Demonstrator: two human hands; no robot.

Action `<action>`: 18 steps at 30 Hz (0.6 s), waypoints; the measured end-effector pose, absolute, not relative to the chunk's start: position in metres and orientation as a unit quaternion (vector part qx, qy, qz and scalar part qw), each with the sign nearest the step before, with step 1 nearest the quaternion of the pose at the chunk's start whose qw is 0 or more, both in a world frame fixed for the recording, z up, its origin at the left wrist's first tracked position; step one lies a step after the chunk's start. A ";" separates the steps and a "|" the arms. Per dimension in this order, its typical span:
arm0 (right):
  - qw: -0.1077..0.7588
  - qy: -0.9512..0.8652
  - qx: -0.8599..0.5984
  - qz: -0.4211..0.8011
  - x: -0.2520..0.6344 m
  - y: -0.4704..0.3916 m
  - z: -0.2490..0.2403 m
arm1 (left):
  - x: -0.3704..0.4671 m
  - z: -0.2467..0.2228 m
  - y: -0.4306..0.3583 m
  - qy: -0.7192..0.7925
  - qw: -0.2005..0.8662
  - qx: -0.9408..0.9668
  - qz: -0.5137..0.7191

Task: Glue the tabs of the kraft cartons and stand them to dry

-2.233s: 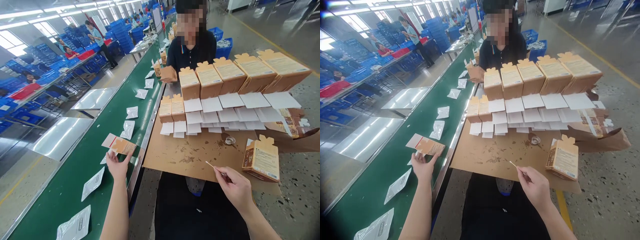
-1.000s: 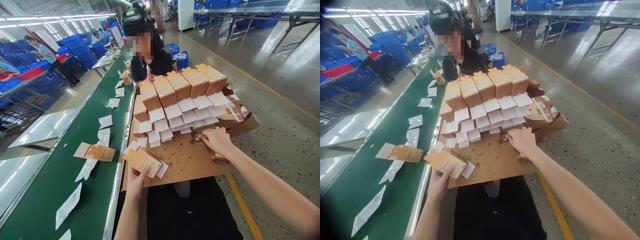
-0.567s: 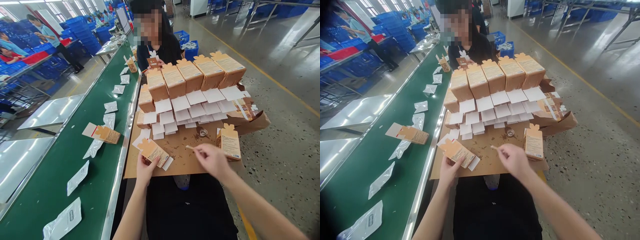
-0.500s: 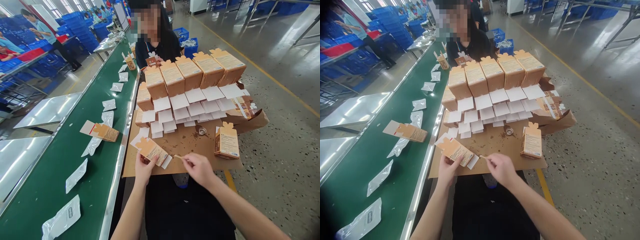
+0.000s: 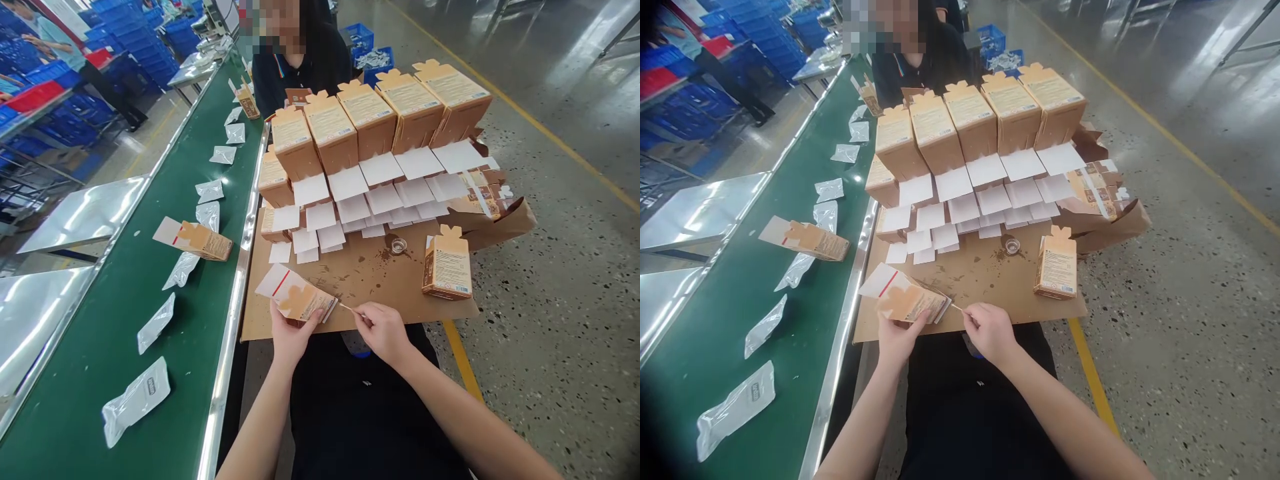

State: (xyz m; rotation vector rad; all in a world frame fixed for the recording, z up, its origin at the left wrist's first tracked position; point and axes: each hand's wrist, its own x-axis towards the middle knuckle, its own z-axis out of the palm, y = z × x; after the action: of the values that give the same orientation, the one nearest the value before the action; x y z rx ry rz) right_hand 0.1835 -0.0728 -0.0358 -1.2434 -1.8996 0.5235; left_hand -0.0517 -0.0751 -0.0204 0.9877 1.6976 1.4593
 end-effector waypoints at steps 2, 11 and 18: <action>0.420 -0.726 -0.501 0.212 0.194 -0.079 -0.030 | -0.047 -0.021 -0.081 0.670 0.306 0.412 0.537; 0.441 -0.698 -0.520 0.219 0.206 -0.094 -0.023 | -0.042 -0.017 -0.077 0.709 0.258 0.447 0.481; 0.460 -0.695 -0.516 0.201 0.216 -0.094 -0.021 | -0.099 -0.013 -0.059 0.706 0.173 0.369 0.580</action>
State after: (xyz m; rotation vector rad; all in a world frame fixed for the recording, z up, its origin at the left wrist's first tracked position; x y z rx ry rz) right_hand 0.2157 -0.0935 -0.0207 -1.2689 -1.7096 0.4937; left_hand -0.0992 -0.0591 -0.0134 1.0458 2.0014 1.6457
